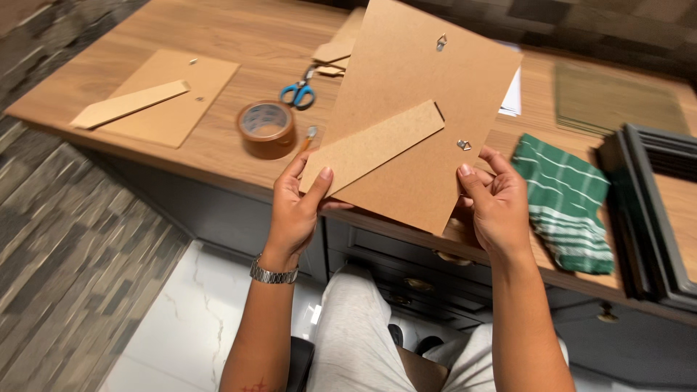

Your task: The person wipes cardboard backings for picture frames using a cloth, handling and turning them over one at a time.

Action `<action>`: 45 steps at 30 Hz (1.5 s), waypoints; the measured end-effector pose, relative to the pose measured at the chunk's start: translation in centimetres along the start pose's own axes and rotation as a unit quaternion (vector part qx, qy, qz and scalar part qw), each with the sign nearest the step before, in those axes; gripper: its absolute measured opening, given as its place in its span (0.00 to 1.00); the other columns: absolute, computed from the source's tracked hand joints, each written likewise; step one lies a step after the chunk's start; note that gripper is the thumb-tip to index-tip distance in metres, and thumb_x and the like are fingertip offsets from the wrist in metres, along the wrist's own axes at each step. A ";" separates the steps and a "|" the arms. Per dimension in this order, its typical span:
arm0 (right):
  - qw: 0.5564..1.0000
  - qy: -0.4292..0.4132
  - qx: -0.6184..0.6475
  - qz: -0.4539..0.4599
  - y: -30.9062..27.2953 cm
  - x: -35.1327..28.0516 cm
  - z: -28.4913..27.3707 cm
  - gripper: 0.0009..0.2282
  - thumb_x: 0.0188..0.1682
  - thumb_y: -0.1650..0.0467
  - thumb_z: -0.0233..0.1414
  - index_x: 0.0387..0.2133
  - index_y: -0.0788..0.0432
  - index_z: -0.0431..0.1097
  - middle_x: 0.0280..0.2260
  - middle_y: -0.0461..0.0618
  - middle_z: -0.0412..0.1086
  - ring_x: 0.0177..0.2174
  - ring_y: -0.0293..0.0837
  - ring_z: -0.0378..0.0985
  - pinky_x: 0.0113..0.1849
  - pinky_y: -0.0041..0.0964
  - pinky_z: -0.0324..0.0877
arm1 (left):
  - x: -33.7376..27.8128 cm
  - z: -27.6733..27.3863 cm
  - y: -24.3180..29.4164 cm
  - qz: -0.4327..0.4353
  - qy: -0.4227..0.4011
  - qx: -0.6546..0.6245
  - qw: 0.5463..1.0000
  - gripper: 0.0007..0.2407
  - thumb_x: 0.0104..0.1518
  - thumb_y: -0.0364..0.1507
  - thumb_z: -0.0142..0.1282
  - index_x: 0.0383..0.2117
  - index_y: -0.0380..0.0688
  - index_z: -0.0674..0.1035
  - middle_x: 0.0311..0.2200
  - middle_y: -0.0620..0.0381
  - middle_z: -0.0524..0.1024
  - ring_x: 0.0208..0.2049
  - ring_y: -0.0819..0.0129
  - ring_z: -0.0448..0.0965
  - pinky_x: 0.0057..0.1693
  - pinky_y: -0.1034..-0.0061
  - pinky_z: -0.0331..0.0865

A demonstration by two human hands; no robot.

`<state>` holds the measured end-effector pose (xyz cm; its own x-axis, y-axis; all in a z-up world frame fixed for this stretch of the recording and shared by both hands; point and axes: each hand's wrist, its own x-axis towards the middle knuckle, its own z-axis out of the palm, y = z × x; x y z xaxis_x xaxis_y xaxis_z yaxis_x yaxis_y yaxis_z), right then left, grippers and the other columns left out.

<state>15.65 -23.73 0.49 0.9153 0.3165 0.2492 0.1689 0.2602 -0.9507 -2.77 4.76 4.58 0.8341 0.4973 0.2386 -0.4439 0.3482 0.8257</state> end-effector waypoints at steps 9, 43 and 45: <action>0.991 -0.108 0.077 0.023 0.6 2.8 19.9 0.17 0.66 0.73 0.59 0.68 0.59 0.70 0.44 0.56 0.84 0.36 0.50 0.93 0.33 0.43 0.91 | 0.0 -13.8 6.5 0.114 0.152 -0.076 0.979 0.12 0.75 0.27 0.61 0.61 0.43 0.80 0.48 0.38 0.89 0.42 0.42 0.95 0.41 0.50 0.95; 0.945 -0.126 -0.301 0.006 11.5 7.6 50.7 0.15 0.44 0.65 0.69 0.38 0.66 0.85 0.29 0.56 0.84 0.41 0.61 0.92 0.40 0.60 0.84 | 22.0 -53.8 9.4 0.125 0.354 0.522 0.766 0.19 0.62 0.41 0.87 0.54 0.50 0.92 0.21 0.66 0.80 0.24 0.79 0.83 0.32 0.81 0.78; 0.939 -0.136 -0.315 -0.002 11.0 7.2 50.7 0.12 0.45 0.67 0.68 0.33 0.66 0.84 0.28 0.60 0.83 0.42 0.67 0.92 0.40 0.64 0.83 | 21.2 -51.6 10.1 0.158 0.376 0.570 0.713 0.21 0.62 0.39 0.87 0.58 0.48 0.92 0.21 0.65 0.78 0.28 0.73 0.84 0.38 0.75 0.79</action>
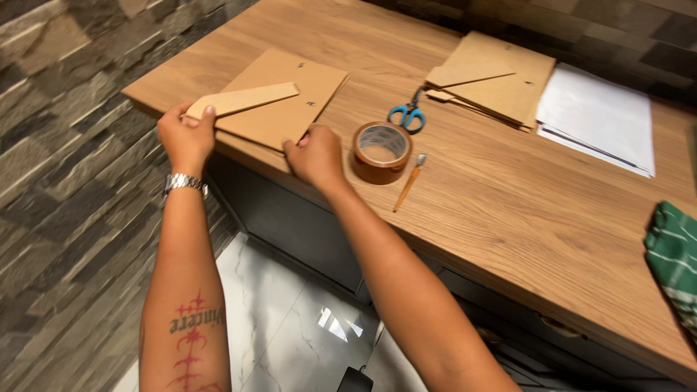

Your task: The person wipes cardboard backings for picture frames using a cloth, handling and turning them over one at a time.

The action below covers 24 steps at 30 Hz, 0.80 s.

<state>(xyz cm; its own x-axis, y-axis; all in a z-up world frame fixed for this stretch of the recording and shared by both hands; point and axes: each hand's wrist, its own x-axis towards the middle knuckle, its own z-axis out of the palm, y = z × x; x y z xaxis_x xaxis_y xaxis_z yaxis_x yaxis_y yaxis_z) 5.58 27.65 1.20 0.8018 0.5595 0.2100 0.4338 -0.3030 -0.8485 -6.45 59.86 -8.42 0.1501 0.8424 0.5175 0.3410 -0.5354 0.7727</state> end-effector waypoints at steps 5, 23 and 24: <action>0.999 0.014 0.039 -0.035 2.0 0.6 1.6 0.18 0.47 0.67 0.67 0.43 0.72 0.79 0.31 0.65 0.83 0.41 0.69 0.91 0.40 0.63 0.85 | -1.7 -0.6 -0.8 -0.014 0.011 -0.020 1.000 0.25 0.69 0.40 0.83 0.67 0.47 0.83 0.29 0.60 0.84 0.36 0.67 0.89 0.42 0.69 0.82; 0.976 0.000 -0.159 -0.148 9.1 -15.7 -38.3 0.15 0.56 0.69 0.63 0.55 0.61 0.81 0.43 0.62 0.83 0.39 0.61 0.92 0.39 0.56 0.86 | -27.8 2.4 47.3 0.424 -0.140 -0.276 0.851 0.10 0.68 0.21 0.68 0.53 0.39 0.84 0.39 0.45 0.82 0.43 0.43 0.85 0.56 0.55 0.77; 0.967 0.004 -0.223 -0.122 9.4 -14.8 -40.6 0.15 0.57 0.67 0.62 0.55 0.59 0.82 0.42 0.59 0.84 0.39 0.58 0.92 0.40 0.54 0.86 | -28.8 4.3 48.3 0.434 -0.202 -0.257 0.839 0.12 0.67 0.21 0.67 0.55 0.39 0.83 0.38 0.44 0.81 0.45 0.40 0.85 0.59 0.50 0.76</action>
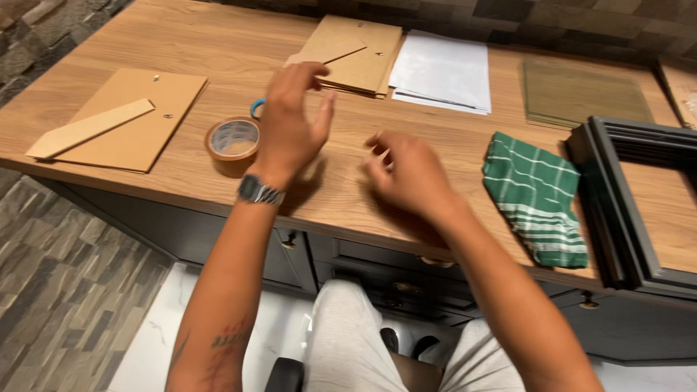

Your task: The person wipes cardboard backings for picture frames using a cloth, handling and turning them over one at a time.

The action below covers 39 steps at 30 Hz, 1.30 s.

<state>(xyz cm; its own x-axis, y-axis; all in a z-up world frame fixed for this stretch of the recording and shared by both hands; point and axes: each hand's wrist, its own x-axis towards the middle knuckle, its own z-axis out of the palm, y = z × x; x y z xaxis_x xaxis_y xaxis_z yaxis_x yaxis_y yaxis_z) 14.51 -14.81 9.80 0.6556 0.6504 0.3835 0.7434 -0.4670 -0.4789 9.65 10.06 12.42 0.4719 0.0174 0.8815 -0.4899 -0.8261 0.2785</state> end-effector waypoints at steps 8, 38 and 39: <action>0.997 0.005 -0.054 0.047 11.3 3.3 -3.1 0.13 0.57 0.66 0.62 0.54 0.54 0.84 0.37 0.51 0.86 0.37 0.55 0.92 0.43 0.54 0.83 | 1.1 15.7 -11.2 -0.078 -0.257 0.178 0.947 0.21 0.68 0.22 0.64 0.67 0.49 0.80 0.54 0.51 0.81 0.60 0.48 0.84 0.66 0.55 0.78; 0.745 0.076 0.605 0.272 13.4 8.6 3.0 0.23 0.65 0.56 0.55 0.59 0.65 0.71 0.45 0.64 0.76 0.42 0.57 0.90 0.46 0.55 0.91 | -0.3 17.6 -5.9 0.265 -0.129 0.262 0.919 0.12 0.72 0.35 0.61 0.57 0.50 0.87 0.50 0.56 0.91 0.44 0.58 0.91 0.48 0.64 0.85; 0.707 0.112 0.645 0.267 14.2 8.7 3.6 0.26 0.66 0.58 0.58 0.67 0.67 0.66 0.53 0.65 0.72 0.48 0.60 0.91 0.52 0.62 0.90 | -1.4 18.2 -5.4 0.269 -0.112 0.264 0.920 0.13 0.72 0.40 0.60 0.57 0.56 0.88 0.48 0.57 0.92 0.49 0.57 0.91 0.54 0.64 0.86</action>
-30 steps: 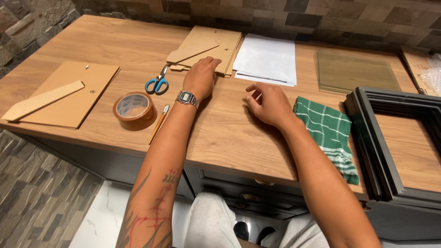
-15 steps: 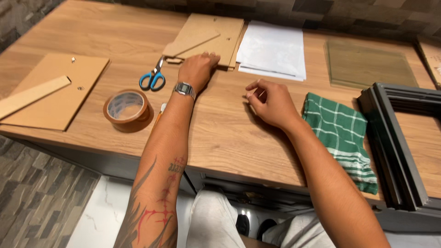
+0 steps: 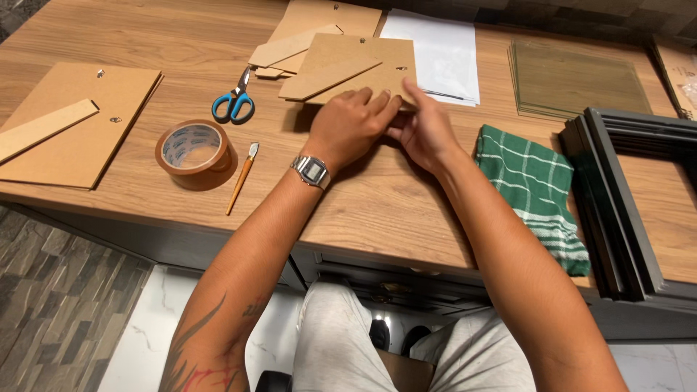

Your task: The person wipes cardboard backings for picture frames using a cloth, handling and turning them over one at a time.

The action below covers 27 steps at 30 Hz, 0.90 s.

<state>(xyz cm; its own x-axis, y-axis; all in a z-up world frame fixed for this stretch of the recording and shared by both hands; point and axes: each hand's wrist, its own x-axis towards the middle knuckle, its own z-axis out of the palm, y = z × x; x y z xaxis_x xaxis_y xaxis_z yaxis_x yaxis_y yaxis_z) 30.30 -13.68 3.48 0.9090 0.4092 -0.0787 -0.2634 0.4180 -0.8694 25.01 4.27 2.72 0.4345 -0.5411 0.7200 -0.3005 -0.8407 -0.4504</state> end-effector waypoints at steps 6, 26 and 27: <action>0.999 -0.021 0.024 -0.027 1.0 0.9 -6.4 0.15 0.65 0.73 0.56 0.63 0.66 0.69 0.48 0.64 0.82 0.38 0.66 0.95 0.47 0.72 0.91 | 0.3 -6.3 2.6 -0.122 0.032 -0.230 0.965 0.13 0.77 0.40 0.61 0.51 0.46 0.91 0.48 0.49 0.90 0.55 0.50 0.89 0.58 0.58 0.84; 0.870 0.090 -0.484 -0.028 -3.3 -25.8 -5.9 0.23 0.55 0.70 0.68 0.59 0.76 0.76 0.17 0.57 0.75 0.11 0.49 0.80 0.12 0.40 0.72 | -8.5 -14.5 3.9 -0.509 -0.182 -0.569 0.621 0.40 0.56 0.24 0.79 0.77 0.27 0.70 0.41 0.47 0.83 0.38 0.69 0.87 0.46 0.72 0.87; 0.838 0.101 -0.535 -0.037 -3.5 -25.9 -5.8 0.23 0.53 0.68 0.69 0.57 0.74 0.79 0.15 0.53 0.73 0.11 0.48 0.79 0.14 0.41 0.72 | -8.0 -14.5 3.7 -0.507 -0.209 -0.541 0.638 0.40 0.55 0.26 0.80 0.77 0.29 0.72 0.39 0.49 0.83 0.37 0.70 0.86 0.44 0.72 0.86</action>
<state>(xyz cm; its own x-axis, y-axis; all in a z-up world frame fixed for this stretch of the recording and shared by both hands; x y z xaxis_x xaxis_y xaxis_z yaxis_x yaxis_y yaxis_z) 9.59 -30.41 5.72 0.9748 0.2228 0.0083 0.1381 -0.5740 -0.8071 8.04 5.78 2.93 0.9914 0.1221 0.0461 0.0036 -0.3785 0.9256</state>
